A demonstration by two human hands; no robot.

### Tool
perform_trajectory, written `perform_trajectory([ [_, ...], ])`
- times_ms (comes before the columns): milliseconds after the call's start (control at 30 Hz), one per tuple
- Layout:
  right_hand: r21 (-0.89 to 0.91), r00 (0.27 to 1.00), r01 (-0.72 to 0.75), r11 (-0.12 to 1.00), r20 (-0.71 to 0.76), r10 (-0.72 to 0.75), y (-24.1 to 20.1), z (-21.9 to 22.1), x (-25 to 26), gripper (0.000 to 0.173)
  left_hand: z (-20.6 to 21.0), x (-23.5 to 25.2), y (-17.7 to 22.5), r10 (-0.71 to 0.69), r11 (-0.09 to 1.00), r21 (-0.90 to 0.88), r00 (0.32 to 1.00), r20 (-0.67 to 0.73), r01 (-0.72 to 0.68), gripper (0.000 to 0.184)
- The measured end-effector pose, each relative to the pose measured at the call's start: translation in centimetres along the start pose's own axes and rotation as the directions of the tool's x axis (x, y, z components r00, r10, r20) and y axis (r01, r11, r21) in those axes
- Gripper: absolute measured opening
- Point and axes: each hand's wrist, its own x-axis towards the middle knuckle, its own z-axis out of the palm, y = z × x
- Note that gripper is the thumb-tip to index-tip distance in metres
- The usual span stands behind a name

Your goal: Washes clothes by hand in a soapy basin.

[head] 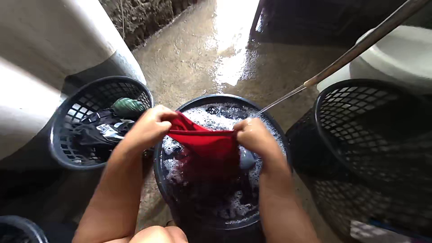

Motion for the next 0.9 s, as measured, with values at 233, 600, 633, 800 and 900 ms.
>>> perform_trajectory([
  [233,0.624,0.680,0.720,0.305,-0.545,-0.491,-3.0,-0.5,-2.8,0.038,-0.9,-2.9,8.0,0.473,0.742,-0.315,0.795,-0.379,-0.592,0.035],
  [600,0.037,0.945,-0.216,0.976,0.261,0.199,6.2,17.6,5.2,0.061,16.0,-0.3,-5.1,-0.327,0.907,0.401,0.815,0.478,0.129,0.141],
  [633,0.030,0.937,-0.247,0.968,0.263,0.231,6.1,18.2,4.7,0.059,17.1,-0.5,-5.6,-0.336,0.900,0.418,0.810,0.481,0.125,0.144],
  [800,-0.043,0.894,-0.344,0.938,0.291,0.341,6.3,20.3,3.8,0.049,20.5,-0.9,-8.1,-0.402,0.851,0.508,0.785,0.472,0.130,0.120],
  [900,-0.059,0.896,-0.364,0.929,0.249,0.367,6.6,20.3,4.4,0.045,20.3,-1.9,-8.9,-0.512,0.816,0.532,0.709,0.485,0.226,0.065],
])
